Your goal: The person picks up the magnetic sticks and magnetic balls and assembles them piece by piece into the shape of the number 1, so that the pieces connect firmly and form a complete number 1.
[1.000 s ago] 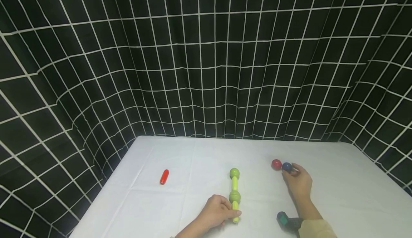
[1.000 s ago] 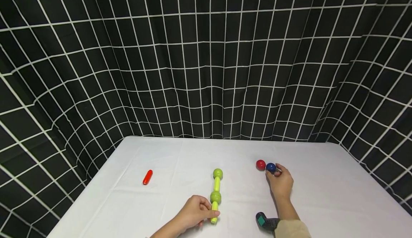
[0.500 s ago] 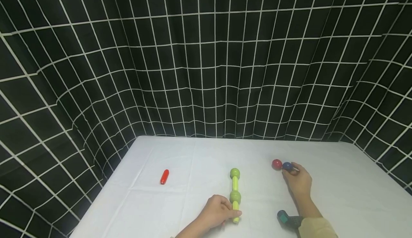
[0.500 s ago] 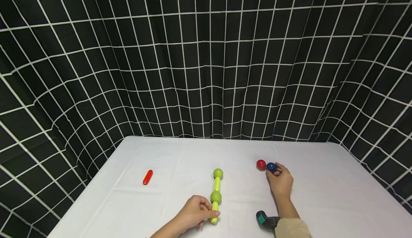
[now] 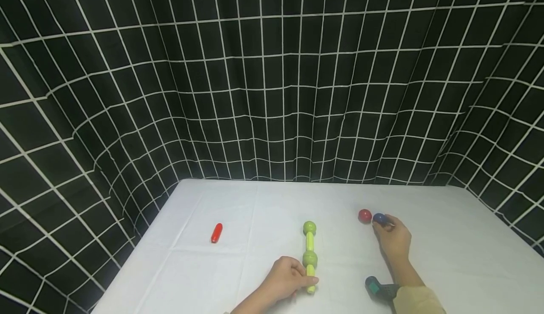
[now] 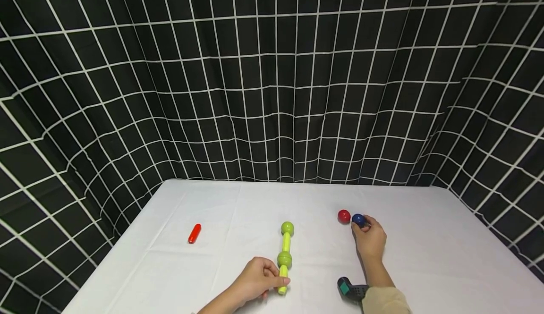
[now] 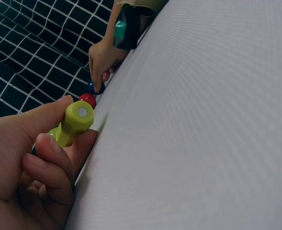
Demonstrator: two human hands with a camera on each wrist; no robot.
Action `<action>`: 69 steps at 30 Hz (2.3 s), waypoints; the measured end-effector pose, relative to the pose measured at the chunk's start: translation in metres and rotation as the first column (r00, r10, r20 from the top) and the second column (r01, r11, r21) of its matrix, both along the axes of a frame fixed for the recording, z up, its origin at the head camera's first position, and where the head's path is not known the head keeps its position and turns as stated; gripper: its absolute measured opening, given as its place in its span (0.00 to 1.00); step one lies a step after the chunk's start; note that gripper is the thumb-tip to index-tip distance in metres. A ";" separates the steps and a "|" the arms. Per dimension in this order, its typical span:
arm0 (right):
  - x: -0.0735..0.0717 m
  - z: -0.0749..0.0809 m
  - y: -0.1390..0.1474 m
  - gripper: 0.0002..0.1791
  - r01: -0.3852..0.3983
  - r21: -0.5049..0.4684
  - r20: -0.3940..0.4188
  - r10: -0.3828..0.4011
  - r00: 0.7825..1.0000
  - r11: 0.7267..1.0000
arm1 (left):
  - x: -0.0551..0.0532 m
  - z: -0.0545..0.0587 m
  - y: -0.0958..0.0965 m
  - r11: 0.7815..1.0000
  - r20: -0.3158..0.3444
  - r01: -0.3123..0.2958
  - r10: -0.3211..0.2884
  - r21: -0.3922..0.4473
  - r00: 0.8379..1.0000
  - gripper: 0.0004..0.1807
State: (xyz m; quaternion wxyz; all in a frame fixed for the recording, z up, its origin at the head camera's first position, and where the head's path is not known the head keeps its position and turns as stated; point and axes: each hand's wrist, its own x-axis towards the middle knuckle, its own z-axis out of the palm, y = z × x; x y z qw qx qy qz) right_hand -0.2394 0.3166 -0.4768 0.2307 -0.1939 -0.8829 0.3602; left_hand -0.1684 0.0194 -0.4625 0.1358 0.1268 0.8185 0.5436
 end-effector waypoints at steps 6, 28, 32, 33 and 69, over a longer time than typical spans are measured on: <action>0.003 0.001 -0.004 0.27 -0.002 -0.012 0.024 0.003 1.000 1.000 | -0.001 0.000 -0.001 1.000 0.004 0.006 -0.006 0.001 1.000 0.14; 0.035 0.003 -0.024 0.28 -0.050 0.020 0.011 0.050 0.999 0.999 | 0.001 -0.002 0.000 1.000 0.003 -0.008 0.008 0.000 1.000 0.15; 0.045 0.006 -0.030 0.29 -0.110 0.013 0.045 0.110 0.993 0.994 | 0.001 -0.002 0.000 1.000 0.001 -0.011 0.011 0.003 1.000 0.15; 0.047 0.007 -0.032 0.29 -0.123 0.014 0.053 0.122 0.991 0.992 | 0.001 -0.002 0.000 1.000 0.001 -0.012 0.012 0.006 1.000 0.15; 0.095 0.012 -0.085 0.28 -0.281 -0.107 0.193 0.297 0.935 0.954 | -0.001 -0.005 0.000 0.999 -0.005 -0.030 0.030 0.013 1.000 0.15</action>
